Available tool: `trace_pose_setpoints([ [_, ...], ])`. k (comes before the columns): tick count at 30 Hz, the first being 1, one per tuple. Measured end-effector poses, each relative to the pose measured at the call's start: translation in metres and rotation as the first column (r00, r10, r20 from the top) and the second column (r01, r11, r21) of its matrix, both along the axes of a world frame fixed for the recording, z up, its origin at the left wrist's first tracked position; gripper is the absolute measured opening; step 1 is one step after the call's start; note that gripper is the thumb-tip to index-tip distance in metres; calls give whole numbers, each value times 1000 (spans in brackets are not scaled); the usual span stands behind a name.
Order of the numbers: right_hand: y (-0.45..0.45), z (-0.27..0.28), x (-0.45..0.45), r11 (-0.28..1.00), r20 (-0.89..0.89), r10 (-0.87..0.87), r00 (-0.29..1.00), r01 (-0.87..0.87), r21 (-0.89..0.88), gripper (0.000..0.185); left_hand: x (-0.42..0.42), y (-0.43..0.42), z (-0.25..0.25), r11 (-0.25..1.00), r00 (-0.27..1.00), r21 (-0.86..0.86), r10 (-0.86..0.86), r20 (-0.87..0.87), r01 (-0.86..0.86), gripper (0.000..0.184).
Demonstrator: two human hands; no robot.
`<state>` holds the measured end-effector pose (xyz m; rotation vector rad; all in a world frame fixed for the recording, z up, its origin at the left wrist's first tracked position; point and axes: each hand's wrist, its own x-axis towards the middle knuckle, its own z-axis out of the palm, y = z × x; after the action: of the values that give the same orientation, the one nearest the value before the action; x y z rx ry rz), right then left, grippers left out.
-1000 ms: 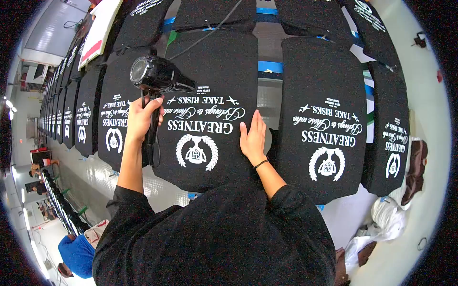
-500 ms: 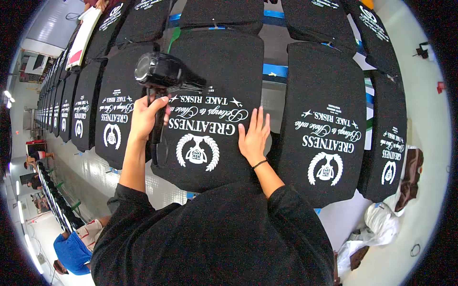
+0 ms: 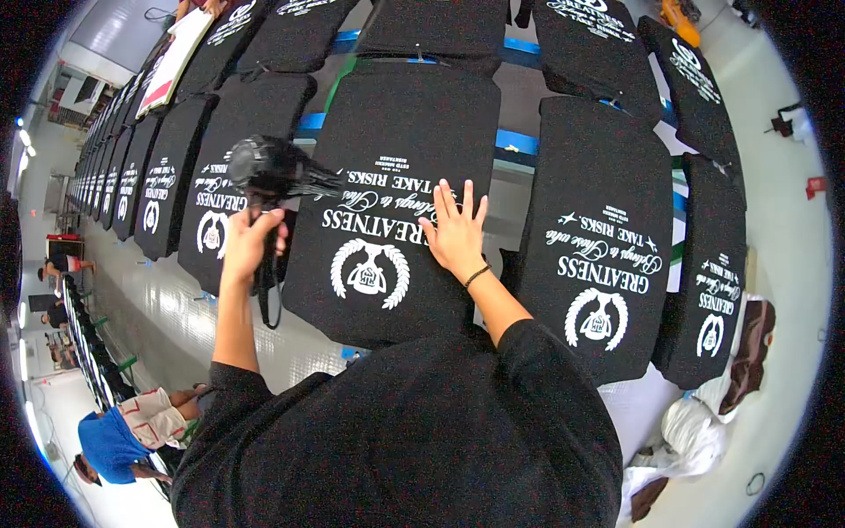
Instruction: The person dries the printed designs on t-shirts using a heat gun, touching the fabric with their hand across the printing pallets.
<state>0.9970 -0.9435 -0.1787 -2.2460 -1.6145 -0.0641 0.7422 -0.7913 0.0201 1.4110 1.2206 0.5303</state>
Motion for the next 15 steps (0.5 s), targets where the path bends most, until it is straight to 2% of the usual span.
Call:
trace_pose_setpoints([
  [5,-29,9,-1,986,-114,-129,985,140,95,56,50,-43,-17,964,953,-28,-256,161,264,14],
  [6,-38,8,0,979,-127,-152,980,167,114,55,63,-53,-15,959,942,-73,-251,221,273,13],
  [10,-65,3,-7,969,-157,-180,971,202,141,53,80,-71,-20,926,907,-70,-346,241,372,16],
  [12,-75,1,-19,978,-162,-149,975,170,121,53,74,-74,-17,928,912,-83,-335,238,363,15],
  [15,-77,2,-42,997,-117,-58,991,65,52,58,47,-69,-12,945,940,-44,-316,130,323,16],
])
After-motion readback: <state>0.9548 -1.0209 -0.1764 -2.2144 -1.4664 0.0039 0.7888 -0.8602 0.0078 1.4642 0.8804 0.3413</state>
